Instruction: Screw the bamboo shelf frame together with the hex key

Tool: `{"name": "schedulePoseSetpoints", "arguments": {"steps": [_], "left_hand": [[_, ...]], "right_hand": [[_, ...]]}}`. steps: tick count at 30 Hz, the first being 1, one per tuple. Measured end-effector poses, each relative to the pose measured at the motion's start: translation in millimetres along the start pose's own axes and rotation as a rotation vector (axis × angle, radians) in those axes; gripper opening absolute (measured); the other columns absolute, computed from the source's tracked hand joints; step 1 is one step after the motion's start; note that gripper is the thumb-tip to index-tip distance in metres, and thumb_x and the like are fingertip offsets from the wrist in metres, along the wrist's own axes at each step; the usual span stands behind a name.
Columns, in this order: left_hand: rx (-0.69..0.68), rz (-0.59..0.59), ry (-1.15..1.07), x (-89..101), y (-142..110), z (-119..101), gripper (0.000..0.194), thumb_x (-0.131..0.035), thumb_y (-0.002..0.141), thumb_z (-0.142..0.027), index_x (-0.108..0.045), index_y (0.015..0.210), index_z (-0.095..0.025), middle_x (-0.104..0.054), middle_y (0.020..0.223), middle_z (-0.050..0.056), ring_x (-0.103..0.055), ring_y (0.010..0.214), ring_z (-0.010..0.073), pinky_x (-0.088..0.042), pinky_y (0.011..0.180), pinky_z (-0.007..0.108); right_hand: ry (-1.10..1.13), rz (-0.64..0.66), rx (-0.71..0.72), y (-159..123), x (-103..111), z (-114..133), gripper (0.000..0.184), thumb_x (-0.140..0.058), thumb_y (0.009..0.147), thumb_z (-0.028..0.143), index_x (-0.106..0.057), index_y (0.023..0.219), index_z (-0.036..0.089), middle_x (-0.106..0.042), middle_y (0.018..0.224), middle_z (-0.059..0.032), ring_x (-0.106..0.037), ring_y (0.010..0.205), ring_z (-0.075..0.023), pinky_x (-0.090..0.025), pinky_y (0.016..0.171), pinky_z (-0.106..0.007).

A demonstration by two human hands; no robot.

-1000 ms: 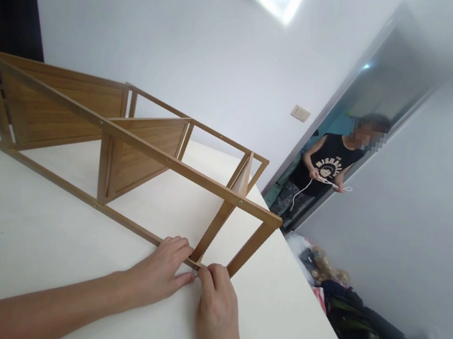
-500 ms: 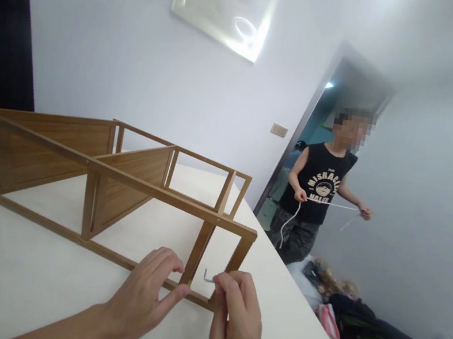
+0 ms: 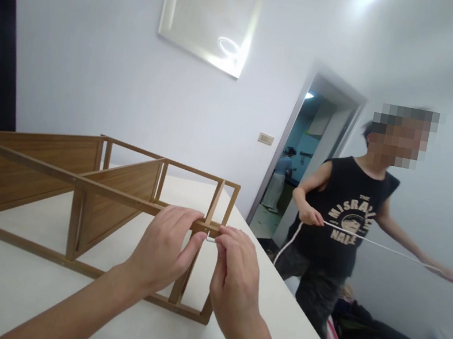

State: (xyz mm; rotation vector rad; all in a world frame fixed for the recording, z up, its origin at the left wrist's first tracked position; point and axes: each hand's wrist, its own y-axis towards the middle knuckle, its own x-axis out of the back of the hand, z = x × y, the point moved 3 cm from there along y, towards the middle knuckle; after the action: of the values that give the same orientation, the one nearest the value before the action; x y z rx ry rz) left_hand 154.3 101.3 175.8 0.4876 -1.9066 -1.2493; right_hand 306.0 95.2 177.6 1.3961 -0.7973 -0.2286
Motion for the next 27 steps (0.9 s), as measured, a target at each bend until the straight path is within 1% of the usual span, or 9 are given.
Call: {"name": "schedulePoseSetpoints", "arguments": {"steps": [2,5,7,10,12,19,22,27], "left_hand": [[-0.007,0.039,0.018,-6.5,-3,3,0.018,-0.048,0.091,-0.022,-0.055,0.106,-0.019,-0.065,0.095,0.009,-0.059,0.092,0.0267,-0.046,0.087,0.047],[-0.061,0.048,0.020,-10.5,-7,5,0.021,-0.049,0.090,-0.022,-0.054,0.111,-0.019,-0.065,0.100,0.009,-0.058,0.096,0.0275,-0.043,0.091,0.048],[-0.075,0.047,0.007,-10.3,-8,6,0.022,-0.050,0.091,-0.026,-0.053,0.112,-0.019,-0.065,0.101,0.010,-0.057,0.098,0.0273,-0.042,0.092,0.048],[-0.054,0.047,-0.005,-8.9,-7,6,0.026,-0.050,0.093,-0.036,-0.053,0.112,-0.019,-0.064,0.100,0.010,-0.057,0.097,0.0274,-0.042,0.092,0.047],[-0.045,0.051,-0.014,-8.6,-7,6,0.027,-0.049,0.094,-0.038,-0.054,0.112,-0.019,-0.064,0.099,0.009,-0.057,0.096,0.0270,-0.042,0.091,0.047],[-0.033,0.037,-0.053,-10.5,-7,7,0.023,-0.044,0.097,-0.032,-0.054,0.112,-0.019,-0.065,0.099,0.009,-0.058,0.095,0.0260,-0.042,0.090,0.047],[-0.019,0.031,-0.069,-10.7,-7,7,0.021,-0.045,0.096,-0.031,-0.055,0.111,-0.020,-0.065,0.098,0.008,-0.057,0.095,0.0258,-0.041,0.090,0.047],[-0.005,0.035,-0.090,-10.9,-7,7,0.019,-0.048,0.095,-0.030,-0.055,0.110,-0.020,-0.065,0.098,0.007,-0.057,0.094,0.0253,-0.041,0.091,0.047]], "right_hand": [[0.001,0.007,0.004,3,0,-1,0.017,-0.050,0.092,0.008,-0.060,0.099,0.021,-0.070,0.104,-0.0097,-0.066,0.102,-0.0224,-0.056,0.089,-0.043],[-0.011,0.022,0.023,5,1,-2,0.017,-0.051,0.092,0.008,-0.060,0.098,0.021,-0.070,0.103,-0.0091,-0.066,0.101,-0.0216,-0.055,0.089,-0.041],[-0.023,0.033,0.042,7,1,-1,0.017,-0.051,0.091,0.008,-0.060,0.098,0.021,-0.070,0.101,-0.0087,-0.066,0.100,-0.0209,-0.054,0.089,-0.040],[-0.047,0.059,0.083,11,1,0,0.018,-0.050,0.091,0.007,-0.060,0.099,0.020,-0.070,0.099,-0.0082,-0.066,0.098,-0.0207,-0.054,0.088,-0.039],[-0.065,0.089,0.116,14,1,2,0.019,-0.049,0.091,0.007,-0.060,0.099,0.020,-0.070,0.099,-0.0084,-0.065,0.098,-0.0211,-0.053,0.087,-0.040],[-0.153,0.177,0.176,23,2,6,0.024,-0.042,0.092,0.005,-0.061,0.098,0.019,-0.067,0.091,-0.0079,-0.060,0.084,-0.0196,-0.050,0.077,-0.035],[-0.169,0.225,0.169,27,3,6,0.025,-0.040,0.092,0.004,-0.060,0.095,0.019,-0.062,0.085,-0.0070,-0.056,0.078,-0.0188,-0.048,0.071,-0.032],[-0.186,0.312,0.181,33,3,4,0.027,-0.038,0.089,0.001,-0.057,0.091,0.019,-0.056,0.079,-0.0050,-0.052,0.074,-0.0181,-0.045,0.065,-0.030]]}}
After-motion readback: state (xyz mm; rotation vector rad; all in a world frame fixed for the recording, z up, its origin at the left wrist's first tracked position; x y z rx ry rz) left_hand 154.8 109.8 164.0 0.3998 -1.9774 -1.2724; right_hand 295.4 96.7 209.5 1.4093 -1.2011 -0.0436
